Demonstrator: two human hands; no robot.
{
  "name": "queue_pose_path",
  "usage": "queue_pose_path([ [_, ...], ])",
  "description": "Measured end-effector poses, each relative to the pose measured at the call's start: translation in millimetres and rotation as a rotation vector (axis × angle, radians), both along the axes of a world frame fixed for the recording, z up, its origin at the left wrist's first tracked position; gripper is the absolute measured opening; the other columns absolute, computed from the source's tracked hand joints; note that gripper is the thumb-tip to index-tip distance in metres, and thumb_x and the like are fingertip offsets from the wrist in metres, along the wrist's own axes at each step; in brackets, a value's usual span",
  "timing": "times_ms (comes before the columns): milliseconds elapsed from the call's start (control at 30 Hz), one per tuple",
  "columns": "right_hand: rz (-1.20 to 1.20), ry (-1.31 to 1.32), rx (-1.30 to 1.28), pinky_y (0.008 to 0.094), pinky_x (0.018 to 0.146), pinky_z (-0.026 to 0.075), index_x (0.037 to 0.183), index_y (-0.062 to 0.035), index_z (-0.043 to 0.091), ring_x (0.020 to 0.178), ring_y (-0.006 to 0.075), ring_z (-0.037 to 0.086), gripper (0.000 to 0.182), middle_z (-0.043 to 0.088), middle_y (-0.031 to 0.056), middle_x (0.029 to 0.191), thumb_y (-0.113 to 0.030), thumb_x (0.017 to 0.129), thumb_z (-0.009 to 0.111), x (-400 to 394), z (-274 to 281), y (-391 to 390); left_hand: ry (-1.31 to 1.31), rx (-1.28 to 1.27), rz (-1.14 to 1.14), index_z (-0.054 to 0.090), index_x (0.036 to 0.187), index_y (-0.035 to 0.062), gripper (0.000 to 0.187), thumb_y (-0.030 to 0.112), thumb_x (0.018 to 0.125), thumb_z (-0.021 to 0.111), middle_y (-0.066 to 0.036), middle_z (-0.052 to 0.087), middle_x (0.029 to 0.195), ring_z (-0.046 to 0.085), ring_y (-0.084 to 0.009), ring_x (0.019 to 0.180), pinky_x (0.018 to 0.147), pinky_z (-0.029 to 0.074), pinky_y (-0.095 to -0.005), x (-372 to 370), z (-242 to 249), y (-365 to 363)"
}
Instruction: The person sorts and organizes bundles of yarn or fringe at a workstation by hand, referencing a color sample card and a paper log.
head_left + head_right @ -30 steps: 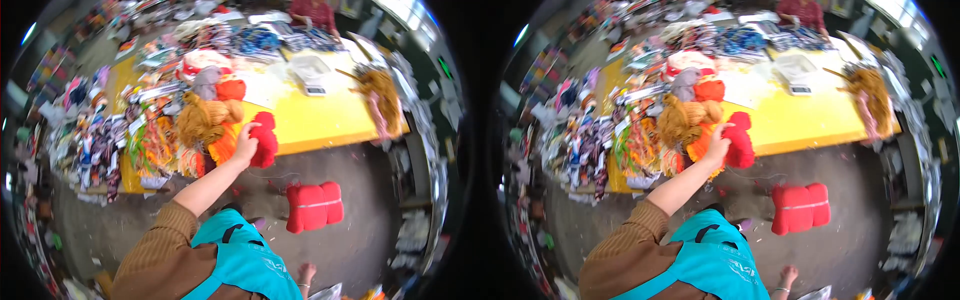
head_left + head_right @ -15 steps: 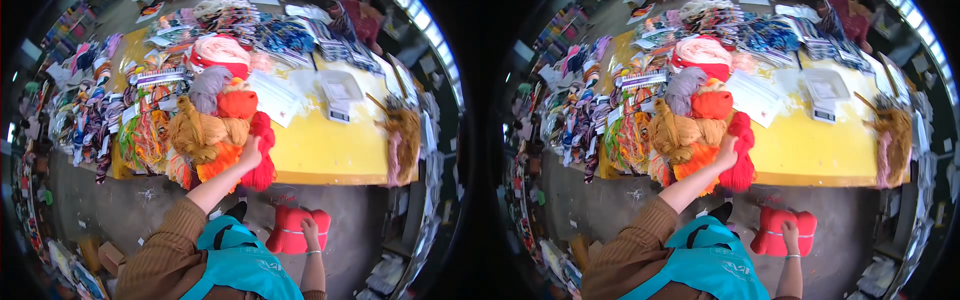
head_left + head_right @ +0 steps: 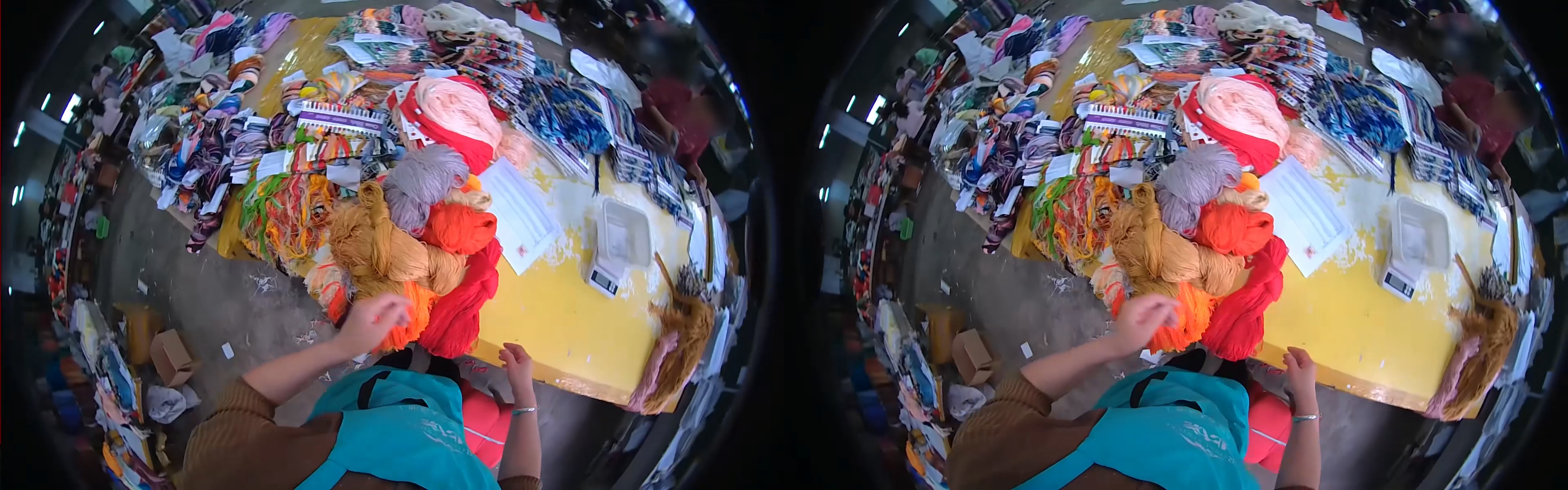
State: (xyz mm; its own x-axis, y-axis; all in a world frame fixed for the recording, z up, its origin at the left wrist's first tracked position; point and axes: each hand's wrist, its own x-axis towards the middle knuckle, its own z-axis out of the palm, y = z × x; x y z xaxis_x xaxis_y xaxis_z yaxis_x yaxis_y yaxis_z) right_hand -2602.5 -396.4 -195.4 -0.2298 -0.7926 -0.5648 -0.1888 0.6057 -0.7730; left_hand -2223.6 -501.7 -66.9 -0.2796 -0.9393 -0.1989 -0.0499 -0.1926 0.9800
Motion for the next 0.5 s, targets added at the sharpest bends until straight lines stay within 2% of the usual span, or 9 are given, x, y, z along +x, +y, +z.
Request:
queue_pose_path([
  [67,-0.05,-0.063,0.069,0.0251,0.068,0.052,0.115,-0.0043,0.062,0.084,0.014,0.066,0.028,0.069,0.0055,0.094,-0.02,0.091,0.06,-8.5,0.3,-25.3,0.066,0.012,0.27,0.062,0.106,0.0004,0.018,0.008,0.099,0.049,-0.006,0.064,0.083,0.063,-0.0118,0.074,0.07,0.054,-0.0263,19.3,2.8,-21.1],
  [133,-0.162,-0.142,0.122,0.026,0.068,0.052,0.118,-0.0043,0.06,0.086,0.0152,0.067,0.031,0.068,0.0064,0.097,-0.021,0.091,0.059,-15.6,5.7,-51.1,-0.111,-0.008,0.565,0.063,0.103,0.0021,0.014,0.011,0.098,0.053,-0.003,0.061,0.081,0.058,-0.0087,0.07,0.065,0.049,-0.023,41.0,8.5,-52.9],
  [167,-0.201,-0.191,0.13,0.0319,0.072,0.054,0.12,-0.0057,0.058,0.092,0.0172,0.066,0.034,0.067,0.0074,0.104,-0.023,0.092,0.058,-22.2,2.7,-63.3,-0.133,-0.102,0.648,0.063,0.104,0.0028,0.014,0.011,0.097,0.054,-0.002,0.06,0.08,0.055,-0.0075,0.067,0.06,0.045,-0.0222,59.3,-9.9,-69.8],
  [200,-0.257,-0.207,0.133,0.035,0.073,0.054,0.121,-0.0065,0.057,0.092,0.0178,0.065,0.034,0.067,0.0076,0.105,-0.023,0.092,0.058,-29.0,-2.1,-76.9,-0.156,-0.197,0.725,0.063,0.105,0.0034,0.015,0.012,0.096,0.056,-0.001,0.059,0.078,0.051,-0.0063,0.064,0.056,0.041,-0.0213,78.2,-32.1,-87.7],
  [267,-0.318,-0.182,0.13,0.0415,0.077,0.053,0.121,-0.0088,0.056,0.092,0.0183,0.063,0.035,0.064,0.006,0.102,-0.025,0.09,0.06,-45.5,-20.9,-105.8,-0.222,-0.099,0.813,0.063,0.106,0.004,0.016,0.014,0.096,0.057,0.002,0.057,0.078,0.049,-0.0053,0.065,0.056,0.04,-0.0211,106.6,-59.8,-120.1],
  [333,-0.414,-0.258,0.097,0.0412,0.076,0.052,0.12,-0.0098,0.056,0.093,0.0193,0.059,0.036,0.061,0.006,0.103,-0.027,0.088,0.062,-61.0,-39.6,-137.0,-0.277,-0.066,0.768,0.063,0.108,0.004,0.018,0.015,0.095,0.058,0.003,0.057,0.08,0.049,-0.0045,0.067,0.056,0.039,-0.0204,133.1,-93.6,-141.9],
  [367,-0.457,-0.262,0.115,0.0424,0.077,0.052,0.12,-0.0104,0.056,0.095,0.0204,0.058,0.038,0.059,0.0067,0.105,-0.027,0.087,0.064,-64.0,-40.8,-154.2,-0.407,-0.133,0.747,0.063,0.111,0.0041,0.019,0.014,0.095,0.058,0.004,0.058,0.082,0.049,-0.0043,0.069,0.058,0.039,-0.0198,133.2,-89.2,-145.7],
  [400,-0.498,-0.268,0.132,0.0437,0.078,0.051,0.12,-0.011,0.056,0.098,0.0214,0.057,0.039,0.058,0.0074,0.107,-0.028,0.086,0.066,-61.8,-41.4,-173.8,-0.364,-0.151,0.793,0.061,0.115,0.0001,0.022,0.009,0.095,0.055,-0.008,0.064,0.109,0.059,-0.0163,0.104,0.091,0.046,-0.0284,123.4,-77.3,-146.1],
  [500,-0.411,-0.035,0.072,0.0485,0.088,0.048,0.128,-0.0094,0.052,0.108,0.0273,0.053,0.055,0.056,0.0116,0.12,-0.029,0.081,0.072,-60.3,-81.1,-226.5,-0.403,-0.514,0.858,0.059,0.114,-0.0024,0.021,0.002,0.095,0.052,-0.01,0.061,0.114,0.058,-0.0195,0.107,0.095,0.045,-0.0302,65.4,-20.5,-129.1],
])
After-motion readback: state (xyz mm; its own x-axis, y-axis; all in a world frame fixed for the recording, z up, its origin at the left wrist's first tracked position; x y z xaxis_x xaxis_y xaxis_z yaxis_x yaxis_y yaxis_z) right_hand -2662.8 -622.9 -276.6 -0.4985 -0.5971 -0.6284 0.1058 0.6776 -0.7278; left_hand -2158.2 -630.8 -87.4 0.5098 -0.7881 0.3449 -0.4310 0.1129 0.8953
